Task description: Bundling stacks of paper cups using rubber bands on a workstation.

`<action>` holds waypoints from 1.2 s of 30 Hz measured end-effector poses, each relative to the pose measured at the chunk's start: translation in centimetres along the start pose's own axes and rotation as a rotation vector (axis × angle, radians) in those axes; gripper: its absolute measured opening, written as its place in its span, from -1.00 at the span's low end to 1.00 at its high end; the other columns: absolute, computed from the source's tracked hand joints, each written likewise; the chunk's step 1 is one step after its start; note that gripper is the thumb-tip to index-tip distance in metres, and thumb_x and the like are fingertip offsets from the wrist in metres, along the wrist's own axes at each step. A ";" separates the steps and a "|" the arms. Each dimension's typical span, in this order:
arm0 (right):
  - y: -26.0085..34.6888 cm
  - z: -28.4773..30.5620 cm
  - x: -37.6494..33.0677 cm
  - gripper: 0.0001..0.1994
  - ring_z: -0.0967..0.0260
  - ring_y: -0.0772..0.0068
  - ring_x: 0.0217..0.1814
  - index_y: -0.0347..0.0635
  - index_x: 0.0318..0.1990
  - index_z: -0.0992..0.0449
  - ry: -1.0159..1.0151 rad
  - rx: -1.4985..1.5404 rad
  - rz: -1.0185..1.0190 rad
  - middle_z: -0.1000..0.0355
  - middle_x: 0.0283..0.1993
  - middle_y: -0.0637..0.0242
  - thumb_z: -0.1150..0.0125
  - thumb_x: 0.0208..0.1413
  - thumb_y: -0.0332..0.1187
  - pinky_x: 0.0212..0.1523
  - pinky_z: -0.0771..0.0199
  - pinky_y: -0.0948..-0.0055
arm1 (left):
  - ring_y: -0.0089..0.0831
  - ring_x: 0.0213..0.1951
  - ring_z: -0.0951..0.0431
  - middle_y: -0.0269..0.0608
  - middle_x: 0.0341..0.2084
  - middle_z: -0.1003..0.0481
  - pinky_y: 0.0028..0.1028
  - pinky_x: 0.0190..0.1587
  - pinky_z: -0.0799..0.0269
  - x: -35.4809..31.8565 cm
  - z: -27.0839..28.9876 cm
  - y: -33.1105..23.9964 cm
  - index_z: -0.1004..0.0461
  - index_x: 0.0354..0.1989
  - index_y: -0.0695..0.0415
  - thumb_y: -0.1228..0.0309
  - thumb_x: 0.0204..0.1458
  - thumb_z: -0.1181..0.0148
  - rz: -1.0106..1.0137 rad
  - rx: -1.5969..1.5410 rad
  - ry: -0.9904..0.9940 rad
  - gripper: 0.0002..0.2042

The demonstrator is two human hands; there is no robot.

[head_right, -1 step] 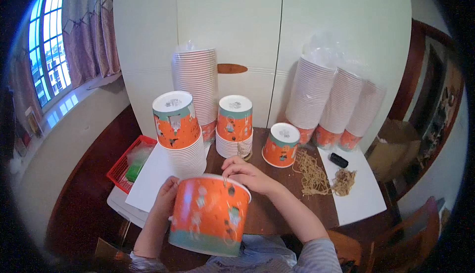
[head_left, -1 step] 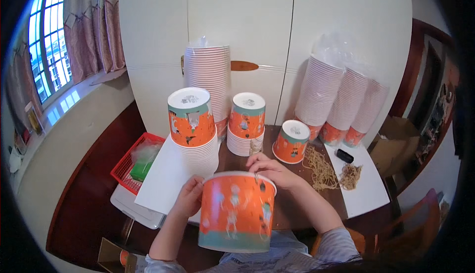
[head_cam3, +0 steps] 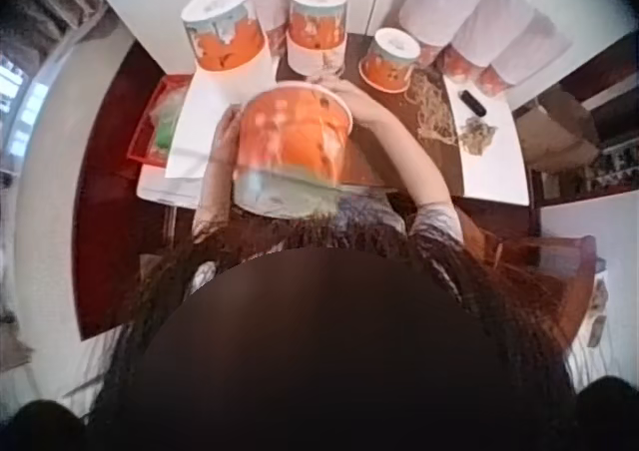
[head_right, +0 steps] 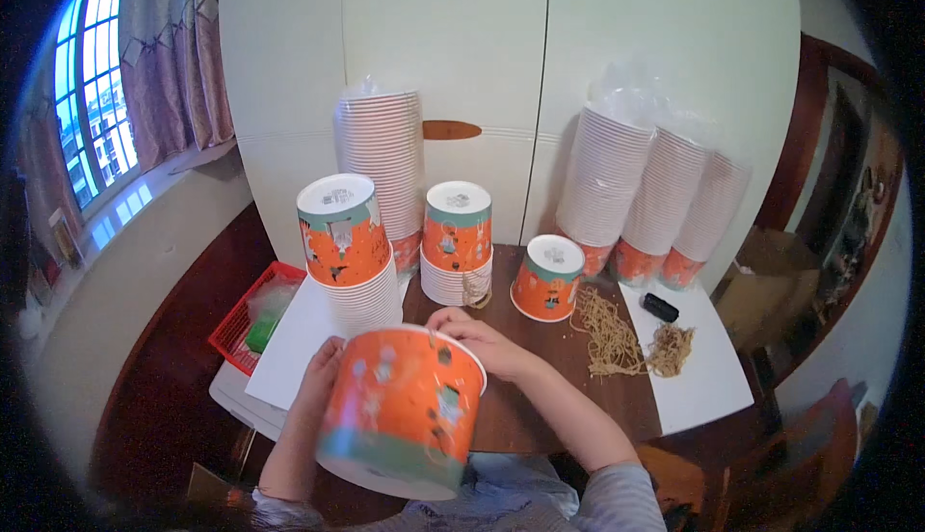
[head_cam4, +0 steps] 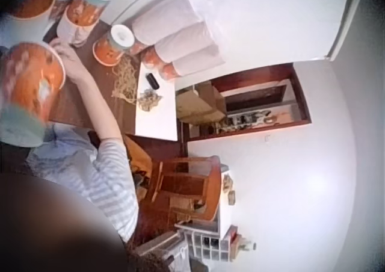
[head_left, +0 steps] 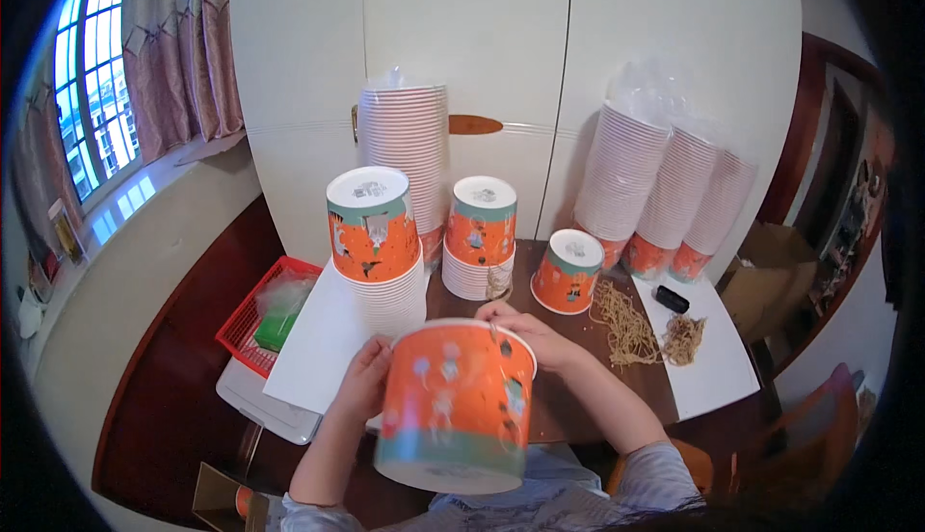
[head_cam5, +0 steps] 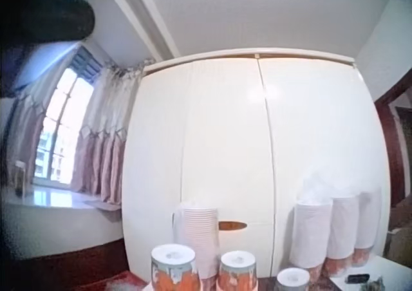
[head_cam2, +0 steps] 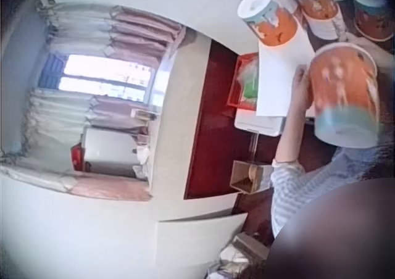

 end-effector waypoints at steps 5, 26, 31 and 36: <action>-5.1 -3.8 -1.0 -0.55 -0.22 0.25 0.09 -0.31 0.06 -0.24 -0.130 0.942 -0.220 -0.23 0.10 0.08 0.14 0.10 -0.17 0.11 -0.19 0.23 | -0.48 -0.34 -0.44 -0.28 -0.34 -0.41 -0.48 -0.28 -0.40 -0.4 2.0 0.1 -0.33 -0.17 0.13 0.28 0.10 0.11 0.062 -0.299 -0.022 -0.77; -4.6 5.6 0.0 -0.87 0.06 0.74 -0.70 -0.12 -0.23 -0.30 -0.419 0.830 -0.046 -0.13 -0.61 0.57 0.09 0.16 -0.30 -0.70 0.02 0.71 | -0.41 -0.13 -0.42 -0.15 -0.15 -0.40 -0.46 -0.10 -0.35 12.7 -4.2 1.6 -0.29 -0.06 0.19 0.43 0.07 0.18 0.010 -0.524 -0.021 -0.73; -2.4 13.4 4.1 -0.85 0.05 0.81 -0.73 -0.23 -0.26 -0.38 -0.658 0.514 -0.093 -0.15 -0.63 0.62 -0.05 0.08 -0.35 -0.74 0.09 0.75 | -0.41 -0.08 -0.37 -0.18 -0.15 -0.35 -0.42 -0.05 -0.34 21.5 -7.1 0.3 -0.23 -0.10 0.24 0.46 0.14 0.31 -0.210 -0.480 -0.020 -0.77; -5.3 19.6 7.9 -0.85 0.07 0.78 -0.73 -0.18 -0.36 -0.38 -0.630 0.513 -0.128 -0.13 -0.65 0.59 -0.06 0.08 -0.30 -0.77 0.11 0.72 | -0.36 -0.09 -0.38 -0.16 -0.16 -0.36 -0.41 -0.06 -0.37 27.8 -8.2 0.8 -0.22 -0.09 0.20 0.49 0.12 0.26 -0.257 -0.422 -0.134 -0.79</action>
Point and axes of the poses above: each hand's wrist, its own x-axis towards the middle knuckle, its own z-axis out of the back of the hand, y = z × x, the point moved 2 cm from there along x, towards the middle knuckle
